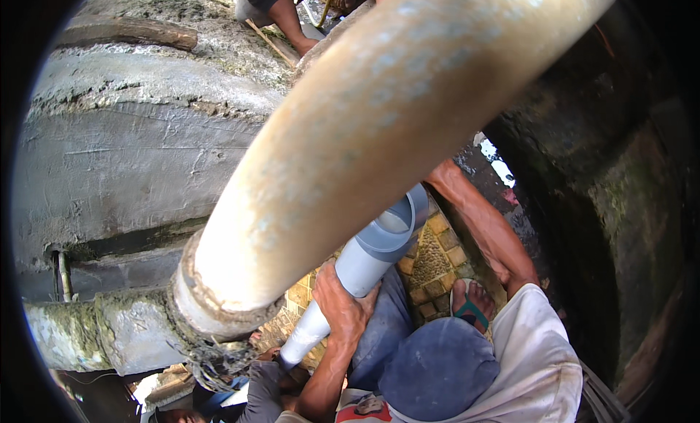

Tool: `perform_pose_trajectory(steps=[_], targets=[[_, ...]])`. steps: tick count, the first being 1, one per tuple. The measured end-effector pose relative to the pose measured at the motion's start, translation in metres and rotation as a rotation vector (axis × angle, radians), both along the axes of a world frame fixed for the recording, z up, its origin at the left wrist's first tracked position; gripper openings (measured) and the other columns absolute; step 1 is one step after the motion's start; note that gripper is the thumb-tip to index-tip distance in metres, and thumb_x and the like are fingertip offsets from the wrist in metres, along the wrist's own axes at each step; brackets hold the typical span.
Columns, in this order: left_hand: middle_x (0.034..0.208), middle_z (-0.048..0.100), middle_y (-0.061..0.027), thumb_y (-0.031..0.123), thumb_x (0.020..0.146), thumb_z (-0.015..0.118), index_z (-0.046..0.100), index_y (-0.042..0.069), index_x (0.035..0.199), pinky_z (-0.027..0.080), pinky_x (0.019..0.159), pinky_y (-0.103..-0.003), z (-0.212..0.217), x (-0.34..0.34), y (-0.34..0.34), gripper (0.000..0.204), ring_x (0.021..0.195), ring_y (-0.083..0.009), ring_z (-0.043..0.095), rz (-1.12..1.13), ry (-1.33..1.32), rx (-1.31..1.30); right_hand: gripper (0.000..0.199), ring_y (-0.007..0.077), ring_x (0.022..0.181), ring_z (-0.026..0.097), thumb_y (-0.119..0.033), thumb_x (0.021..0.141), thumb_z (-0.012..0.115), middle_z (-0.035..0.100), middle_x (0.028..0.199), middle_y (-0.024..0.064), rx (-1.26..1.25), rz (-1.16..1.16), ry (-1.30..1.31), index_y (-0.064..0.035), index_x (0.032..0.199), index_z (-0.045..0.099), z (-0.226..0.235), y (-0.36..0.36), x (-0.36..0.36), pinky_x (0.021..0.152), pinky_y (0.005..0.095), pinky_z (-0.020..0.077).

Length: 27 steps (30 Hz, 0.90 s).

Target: The person assembles sections of PVC piping by applying adhesive to a joint and connecting a long pipe to an elbow fitting on the ground.

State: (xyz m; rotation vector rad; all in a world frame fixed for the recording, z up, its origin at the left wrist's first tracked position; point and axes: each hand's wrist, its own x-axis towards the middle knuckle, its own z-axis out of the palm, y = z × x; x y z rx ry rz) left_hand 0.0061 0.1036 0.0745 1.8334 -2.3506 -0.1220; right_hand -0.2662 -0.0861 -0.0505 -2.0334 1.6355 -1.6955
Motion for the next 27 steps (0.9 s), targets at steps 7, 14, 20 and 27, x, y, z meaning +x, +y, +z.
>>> perform_pose_trajectory(steps=[7, 14, 20, 27], targets=[[0.133, 0.057, -0.0286, 0.024, 0.063, 0.102, 0.043, -0.002, 0.147, 0.042, 0.105, -0.057, 0.002, 0.001, 0.002, 0.107, 0.122, -0.0485, 0.056, -0.004, 0.018, -0.003, 0.035, 0.0327, 0.096, 0.075, -0.007, 0.092, 0.077, 0.076, 0.111, 0.0190, 0.370, -0.199, -0.596, 0.0010, 0.126, 0.072, -0.058, -0.022, -0.038, 0.084, 0.0424, 0.0601], [0.133, 0.055, -0.0273, 0.025, 0.064, 0.102, 0.042, -0.002, 0.148, 0.042, 0.107, -0.057, 0.004, -0.012, -0.001, 0.107, 0.124, -0.0467, 0.055, 0.035, -0.005, 0.054, 0.041, 0.0144, 0.084, 0.070, -0.012, 0.097, 0.078, 0.077, 0.104, 0.0095, 0.641, 0.014, -1.500, 0.0080, 0.132, 0.067, -0.138, -0.013, -0.025, 0.073, 0.0290, 0.0570], [0.134, 0.053, -0.0271, 0.026, 0.065, 0.102, 0.041, -0.001, 0.149, 0.042, 0.108, -0.058, 0.004, -0.011, -0.001, 0.108, 0.126, -0.0465, 0.054, 0.070, -0.024, 0.089, 0.038, 0.0170, 0.086, 0.072, -0.014, 0.100, 0.075, 0.076, 0.104, 0.0117, 0.675, 0.018, -1.660, 0.0060, 0.132, 0.068, -0.162, -0.018, -0.013, 0.076, 0.0296, 0.0603], [0.135, 0.053, -0.0275, 0.026, 0.064, 0.102, 0.040, -0.001, 0.150, 0.043, 0.108, -0.058, 0.002, -0.008, -0.001, 0.108, 0.127, -0.0465, 0.054, 0.090, -0.025, 0.092, 0.037, 0.0188, 0.089, 0.073, -0.013, 0.101, 0.073, 0.076, 0.110, 0.0129, 0.697, 0.183, -1.581, 0.0054, 0.133, 0.067, -0.163, -0.008, -0.032, 0.078, 0.0315, 0.0614]])
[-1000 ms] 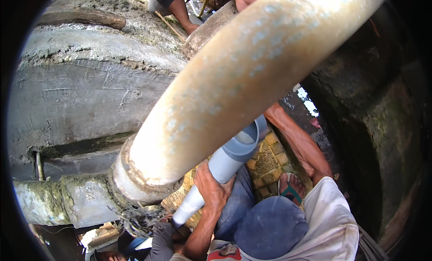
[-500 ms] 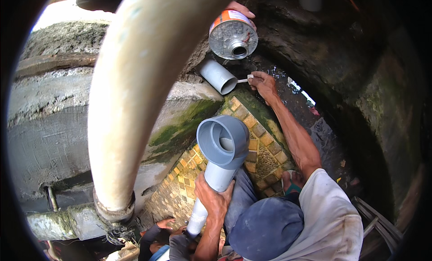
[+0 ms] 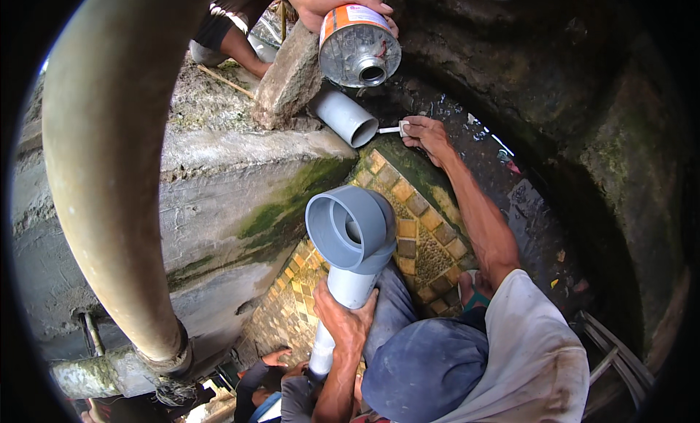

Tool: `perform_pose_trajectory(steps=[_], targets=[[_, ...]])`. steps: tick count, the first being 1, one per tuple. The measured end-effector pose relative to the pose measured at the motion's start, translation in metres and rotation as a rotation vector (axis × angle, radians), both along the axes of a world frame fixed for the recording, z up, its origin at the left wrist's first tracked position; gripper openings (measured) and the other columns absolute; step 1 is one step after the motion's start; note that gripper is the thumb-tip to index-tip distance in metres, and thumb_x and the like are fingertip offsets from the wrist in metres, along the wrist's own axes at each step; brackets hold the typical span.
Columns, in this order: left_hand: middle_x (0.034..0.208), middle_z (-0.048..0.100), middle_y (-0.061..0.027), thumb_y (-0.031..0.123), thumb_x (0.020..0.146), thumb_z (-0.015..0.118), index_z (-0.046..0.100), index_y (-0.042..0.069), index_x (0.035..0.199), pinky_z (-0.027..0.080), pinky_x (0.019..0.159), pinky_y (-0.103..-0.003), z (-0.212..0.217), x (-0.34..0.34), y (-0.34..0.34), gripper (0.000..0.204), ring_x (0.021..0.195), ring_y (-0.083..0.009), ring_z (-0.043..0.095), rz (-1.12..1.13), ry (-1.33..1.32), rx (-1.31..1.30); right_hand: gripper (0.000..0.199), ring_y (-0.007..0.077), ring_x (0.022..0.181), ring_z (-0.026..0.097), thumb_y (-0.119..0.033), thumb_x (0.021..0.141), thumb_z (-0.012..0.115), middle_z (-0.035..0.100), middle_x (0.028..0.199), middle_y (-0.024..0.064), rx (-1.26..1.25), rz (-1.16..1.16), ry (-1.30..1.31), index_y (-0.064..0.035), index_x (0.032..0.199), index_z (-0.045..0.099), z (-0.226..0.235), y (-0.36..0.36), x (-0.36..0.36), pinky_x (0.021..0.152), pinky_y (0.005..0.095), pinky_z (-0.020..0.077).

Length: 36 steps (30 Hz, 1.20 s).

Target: The person assembles sections of PVC piping by applying adhesive to a joint and connecting a long pipe to an elbow fitting on the ground.

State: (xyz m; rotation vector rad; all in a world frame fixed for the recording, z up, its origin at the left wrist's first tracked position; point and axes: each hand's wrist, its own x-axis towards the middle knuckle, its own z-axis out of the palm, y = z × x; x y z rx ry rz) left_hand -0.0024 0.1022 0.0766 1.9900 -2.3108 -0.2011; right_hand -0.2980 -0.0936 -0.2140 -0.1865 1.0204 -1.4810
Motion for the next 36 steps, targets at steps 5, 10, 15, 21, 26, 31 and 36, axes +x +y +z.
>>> perform_pose_trajectory(steps=[5, 10, 15, 21, 26, 31, 36], targets=[[0.135, 0.052, -0.0273, 0.026, 0.065, 0.101, 0.040, -0.001, 0.150, 0.043, 0.107, -0.058, 0.001, -0.002, -0.002, 0.108, 0.126, -0.0462, 0.054, -0.013, 0.008, 0.004, 0.038, 0.0189, 0.092, 0.073, -0.012, 0.103, 0.070, 0.075, 0.112, 0.0132, 0.013, 0.083, 0.110, 0.0063, 0.137, 0.065, 0.012, -0.009, 0.003, 0.081, 0.0307, 0.0625], [0.134, 0.052, -0.0265, 0.025, 0.065, 0.101, 0.039, -0.001, 0.150, 0.043, 0.106, -0.058, 0.003, -0.003, -0.002, 0.109, 0.125, -0.0454, 0.055, 0.009, 0.006, 0.030, 0.036, 0.0195, 0.095, 0.073, -0.009, 0.105, 0.067, 0.074, 0.114, 0.0135, 0.015, 0.048, -0.077, 0.0067, 0.137, 0.065, 0.003, -0.006, -0.002, 0.082, 0.0307, 0.0638], [0.133, 0.053, -0.0266, 0.026, 0.064, 0.101, 0.041, -0.002, 0.149, 0.044, 0.106, -0.057, 0.001, -0.003, -0.004, 0.107, 0.125, -0.0445, 0.055, 0.017, 0.008, 0.028, 0.035, 0.0203, 0.095, 0.072, -0.009, 0.103, 0.070, 0.075, 0.115, 0.0130, -0.041, -0.054, -0.073, 0.0057, 0.135, 0.066, 0.003, -0.006, -0.014, 0.081, 0.0329, 0.0635], [0.133, 0.054, -0.0277, 0.026, 0.063, 0.102, 0.042, -0.003, 0.147, 0.043, 0.107, -0.057, 0.005, -0.004, -0.002, 0.106, 0.125, -0.0456, 0.055, 0.013, 0.007, 0.022, 0.041, 0.0170, 0.099, 0.073, -0.008, 0.098, 0.077, 0.076, 0.118, 0.0110, -0.228, -0.141, 0.419, 0.0016, 0.136, 0.068, 0.100, 0.012, -0.044, 0.087, 0.0309, 0.0613], [0.132, 0.055, -0.0284, 0.026, 0.062, 0.102, 0.043, -0.003, 0.146, 0.042, 0.108, -0.057, 0.004, -0.001, -0.002, 0.107, 0.125, -0.0461, 0.055, -0.038, 0.016, -0.009, 0.045, 0.0213, 0.103, 0.074, 0.000, 0.087, 0.084, 0.075, 0.125, 0.0120, -0.526, -0.633, 1.113, -0.0059, 0.131, 0.072, 0.232, 0.063, -0.070, 0.091, 0.0328, 0.0608], [0.131, 0.057, -0.0279, 0.026, 0.061, 0.102, 0.045, -0.003, 0.145, 0.042, 0.107, -0.057, 0.005, 0.005, -0.006, 0.106, 0.122, -0.0457, 0.056, -0.044, 0.035, -0.008, 0.041, 0.0296, 0.103, 0.072, 0.005, 0.083, 0.082, 0.073, 0.121, 0.0105, -0.793, -0.741, 1.707, -0.0052, 0.121, 0.073, 0.291, 0.031, -0.084, 0.090, 0.0401, 0.0604], [0.131, 0.057, -0.0276, 0.026, 0.061, 0.102, 0.045, -0.003, 0.145, 0.043, 0.106, -0.056, 0.003, 0.000, -0.005, 0.106, 0.122, -0.0458, 0.057, -0.045, 0.030, -0.034, 0.039, 0.0307, 0.116, 0.067, 0.008, 0.084, 0.069, 0.072, 0.128, 0.0058, -0.754, -0.437, 1.947, -0.0067, 0.120, 0.073, 0.273, -0.018, -0.083, 0.100, 0.0424, 0.0601]])
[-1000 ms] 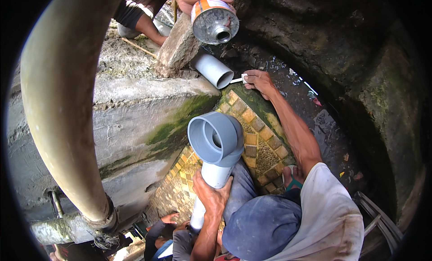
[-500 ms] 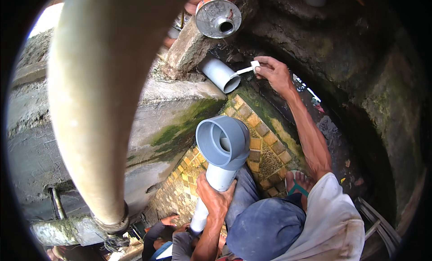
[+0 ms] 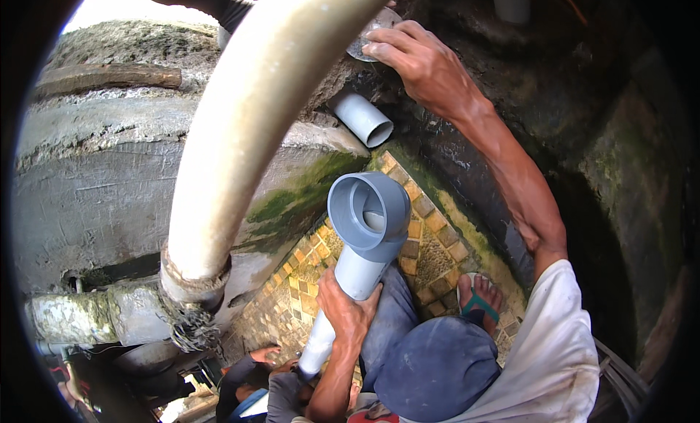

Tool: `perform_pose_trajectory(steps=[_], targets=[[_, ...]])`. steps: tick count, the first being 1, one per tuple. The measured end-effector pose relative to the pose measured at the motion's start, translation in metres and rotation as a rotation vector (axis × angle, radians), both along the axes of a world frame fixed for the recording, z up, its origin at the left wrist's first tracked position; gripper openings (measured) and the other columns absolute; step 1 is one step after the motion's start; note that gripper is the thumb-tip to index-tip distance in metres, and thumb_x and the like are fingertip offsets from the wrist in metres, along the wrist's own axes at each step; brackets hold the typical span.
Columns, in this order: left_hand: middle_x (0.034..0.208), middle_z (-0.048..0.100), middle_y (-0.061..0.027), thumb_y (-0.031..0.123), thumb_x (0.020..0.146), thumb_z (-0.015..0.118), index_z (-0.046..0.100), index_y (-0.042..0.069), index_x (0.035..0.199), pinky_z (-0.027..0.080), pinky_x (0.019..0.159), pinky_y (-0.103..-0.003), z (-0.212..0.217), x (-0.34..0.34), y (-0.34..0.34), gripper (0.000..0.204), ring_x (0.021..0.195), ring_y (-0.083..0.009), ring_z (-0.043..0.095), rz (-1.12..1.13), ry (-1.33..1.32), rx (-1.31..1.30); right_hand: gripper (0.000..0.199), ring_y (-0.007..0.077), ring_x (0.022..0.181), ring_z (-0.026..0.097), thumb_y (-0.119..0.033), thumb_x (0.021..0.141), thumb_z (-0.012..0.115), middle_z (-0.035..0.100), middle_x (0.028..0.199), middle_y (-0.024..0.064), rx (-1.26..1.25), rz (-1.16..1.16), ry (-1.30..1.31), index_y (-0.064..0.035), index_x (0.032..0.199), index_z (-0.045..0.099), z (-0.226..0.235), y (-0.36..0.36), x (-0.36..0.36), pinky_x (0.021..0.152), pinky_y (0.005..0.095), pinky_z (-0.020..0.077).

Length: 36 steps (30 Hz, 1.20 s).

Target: The person assembles sections of PVC piping by applying adhesive to a joint and connecting a long pipe to an elbow fitting on the ground.

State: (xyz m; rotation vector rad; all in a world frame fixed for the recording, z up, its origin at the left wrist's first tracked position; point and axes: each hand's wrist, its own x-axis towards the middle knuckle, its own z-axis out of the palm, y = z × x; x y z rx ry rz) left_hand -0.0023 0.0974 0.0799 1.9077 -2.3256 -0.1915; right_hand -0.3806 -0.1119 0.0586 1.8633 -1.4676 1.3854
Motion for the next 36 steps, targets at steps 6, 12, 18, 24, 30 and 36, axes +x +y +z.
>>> perform_pose_trajectory(steps=[6, 12, 18, 24, 30, 36], targets=[[0.131, 0.055, -0.0275, 0.026, 0.063, 0.102, 0.044, -0.004, 0.146, 0.045, 0.106, -0.057, -0.004, 0.001, 0.002, 0.106, 0.123, -0.0454, 0.057, 0.000, -0.021, 0.025, 0.035, 0.0286, 0.113, 0.069, 0.003, 0.087, 0.075, 0.072, 0.120, 0.0076, -0.086, 0.029, -0.172, -0.0086, 0.121, 0.075, 0.000, 0.009, -0.008, 0.095, 0.0405, 0.0594], [0.134, 0.053, -0.0270, 0.027, 0.064, 0.102, 0.040, -0.003, 0.148, 0.045, 0.106, -0.057, -0.005, 0.003, 0.004, 0.109, 0.124, -0.0450, 0.056, -0.004, -0.032, 0.015, 0.031, 0.0169, 0.100, 0.074, 0.001, 0.093, 0.078, 0.072, 0.117, 0.0100, 0.022, 0.073, -1.118, -0.0054, 0.123, 0.072, -0.050, 0.089, 0.023, 0.083, 0.0287, 0.0615], [0.133, 0.053, -0.0262, 0.028, 0.065, 0.102, 0.040, -0.002, 0.149, 0.045, 0.106, -0.057, -0.004, 0.002, 0.002, 0.108, 0.125, -0.0445, 0.055, 0.036, -0.028, 0.060, 0.043, 0.0208, 0.093, 0.076, -0.003, 0.094, 0.079, 0.070, 0.114, 0.0197, 0.549, 0.308, -1.714, 0.0077, 0.128, 0.055, -0.166, 0.101, 0.121, 0.076, 0.0301, 0.0657], [0.132, 0.053, -0.0254, 0.028, 0.065, 0.101, 0.040, -0.002, 0.148, 0.044, 0.107, -0.057, -0.004, 0.002, 0.003, 0.108, 0.125, -0.0442, 0.055, 0.038, -0.041, 0.045, 0.039, 0.0311, 0.091, 0.078, -0.009, 0.101, 0.073, 0.068, 0.113, 0.0255, 0.743, 0.414, -2.105, 0.0140, 0.124, 0.052, -0.179, 0.077, 0.181, 0.082, 0.0368, 0.0703], [0.132, 0.054, -0.0296, 0.027, 0.065, 0.101, 0.040, -0.005, 0.148, 0.042, 0.107, -0.058, -0.003, 0.001, 0.001, 0.107, 0.124, -0.0475, 0.055, 0.025, -0.019, 0.045, 0.029, 0.0314, 0.086, 0.077, -0.009, 0.102, 0.070, 0.070, 0.100, 0.0227, 0.634, 0.518, -2.294, 0.0170, 0.110, 0.060, -0.198, 0.055, 0.200, 0.079, 0.0383, 0.0710], [0.132, 0.055, -0.0307, 0.027, 0.065, 0.101, 0.041, -0.005, 0.147, 0.042, 0.106, -0.058, -0.003, 0.003, 0.003, 0.106, 0.122, -0.0493, 0.056, 0.022, -0.020, 0.029, 0.028, 0.0296, 0.081, 0.078, -0.008, 0.101, 0.071, 0.071, 0.099, 0.0225, 0.719, 0.248, -2.219, 0.0174, 0.109, 0.062, -0.184, 0.045, 0.203, 0.074, 0.0352, 0.0700]])
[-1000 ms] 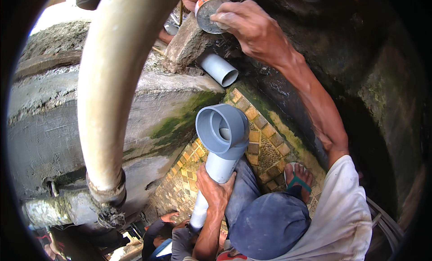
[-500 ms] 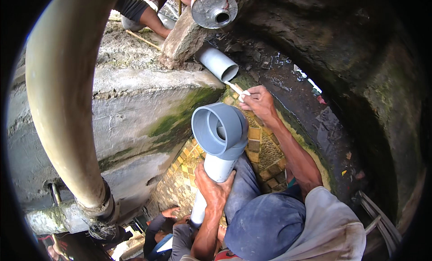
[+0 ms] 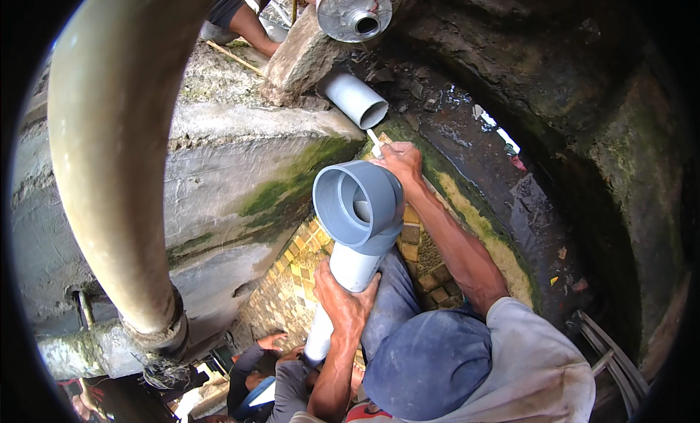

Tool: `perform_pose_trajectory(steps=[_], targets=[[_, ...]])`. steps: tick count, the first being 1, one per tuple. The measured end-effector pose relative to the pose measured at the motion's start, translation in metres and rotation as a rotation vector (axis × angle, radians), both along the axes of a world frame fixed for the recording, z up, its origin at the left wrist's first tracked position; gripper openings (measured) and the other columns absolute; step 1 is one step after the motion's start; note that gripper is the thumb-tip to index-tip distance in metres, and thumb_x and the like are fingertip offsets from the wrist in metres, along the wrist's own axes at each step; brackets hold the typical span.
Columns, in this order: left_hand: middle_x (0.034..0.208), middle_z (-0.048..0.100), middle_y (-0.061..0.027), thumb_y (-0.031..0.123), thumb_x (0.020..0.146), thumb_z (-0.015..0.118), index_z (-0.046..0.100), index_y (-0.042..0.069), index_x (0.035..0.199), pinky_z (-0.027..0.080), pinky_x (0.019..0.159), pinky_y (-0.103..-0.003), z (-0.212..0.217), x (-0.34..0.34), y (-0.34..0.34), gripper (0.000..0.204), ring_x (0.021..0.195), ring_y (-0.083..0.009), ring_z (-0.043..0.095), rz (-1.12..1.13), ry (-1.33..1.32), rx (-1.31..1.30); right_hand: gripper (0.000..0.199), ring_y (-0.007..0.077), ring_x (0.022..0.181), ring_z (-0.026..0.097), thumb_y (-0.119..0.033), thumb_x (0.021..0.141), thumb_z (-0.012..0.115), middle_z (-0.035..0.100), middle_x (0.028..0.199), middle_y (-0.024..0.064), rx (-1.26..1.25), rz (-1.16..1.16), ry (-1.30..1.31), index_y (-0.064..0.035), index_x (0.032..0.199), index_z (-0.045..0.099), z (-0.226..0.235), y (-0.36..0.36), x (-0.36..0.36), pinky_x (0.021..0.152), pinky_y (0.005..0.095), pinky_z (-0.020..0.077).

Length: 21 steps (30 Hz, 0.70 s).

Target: The person assembles sections of PVC piping by applying adhesive to a joint and connecting a long pipe to an elbow fitting on the ground.

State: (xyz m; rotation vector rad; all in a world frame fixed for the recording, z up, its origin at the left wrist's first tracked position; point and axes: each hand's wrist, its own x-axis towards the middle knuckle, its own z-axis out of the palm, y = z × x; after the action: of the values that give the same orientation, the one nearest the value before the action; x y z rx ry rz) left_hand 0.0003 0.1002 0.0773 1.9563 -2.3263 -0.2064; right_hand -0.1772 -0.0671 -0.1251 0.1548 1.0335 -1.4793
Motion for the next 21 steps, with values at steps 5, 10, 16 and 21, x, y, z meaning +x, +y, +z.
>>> perform_pose_trajectory(steps=[5, 10, 16, 21], targets=[[0.131, 0.055, -0.0305, 0.027, 0.065, 0.101, 0.043, -0.005, 0.146, 0.043, 0.104, -0.059, 0.002, -0.003, -0.002, 0.105, 0.121, -0.0494, 0.056, 0.016, 0.017, 0.019, 0.029, 0.0286, 0.084, 0.078, -0.007, 0.099, 0.075, 0.073, 0.104, 0.0245, 0.077, 0.012, 0.188, 0.0121, 0.117, 0.063, -0.007, -0.007, -0.012, 0.069, 0.0352, 0.0667], [0.132, 0.055, -0.0311, 0.027, 0.065, 0.101, 0.042, -0.005, 0.147, 0.043, 0.105, -0.059, 0.003, -0.004, -0.002, 0.105, 0.121, -0.0491, 0.056, 0.016, 0.001, 0.009, 0.038, 0.0235, 0.101, 0.075, -0.008, 0.096, 0.078, 0.077, 0.111, 0.0171, 0.121, 0.066, 0.821, 0.0039, 0.129, 0.065, -0.027, -0.008, -0.075, 0.077, 0.0387, 0.0616], [0.133, 0.053, -0.0264, 0.024, 0.064, 0.102, 0.041, -0.002, 0.148, 0.044, 0.108, -0.056, 0.003, -0.006, -0.003, 0.107, 0.126, -0.0436, 0.055, 0.049, -0.003, 0.047, 0.040, 0.0165, 0.108, 0.070, -0.008, 0.102, 0.069, 0.075, 0.121, 0.0085, -0.173, 0.346, 0.393, -0.0002, 0.141, 0.064, -0.096, -0.045, -0.120, 0.088, 0.0305, 0.0573], [0.134, 0.053, -0.0258, 0.023, 0.063, 0.103, 0.042, -0.003, 0.148, 0.046, 0.109, -0.054, 0.005, -0.012, -0.004, 0.108, 0.127, -0.0427, 0.056, 0.076, -0.009, 0.066, 0.041, 0.0172, 0.116, 0.069, -0.008, 0.104, 0.067, 0.073, 0.128, 0.0106, -0.283, 0.393, 0.226, 0.0024, 0.143, 0.062, -0.116, -0.058, -0.139, 0.094, 0.0293, 0.0578]])
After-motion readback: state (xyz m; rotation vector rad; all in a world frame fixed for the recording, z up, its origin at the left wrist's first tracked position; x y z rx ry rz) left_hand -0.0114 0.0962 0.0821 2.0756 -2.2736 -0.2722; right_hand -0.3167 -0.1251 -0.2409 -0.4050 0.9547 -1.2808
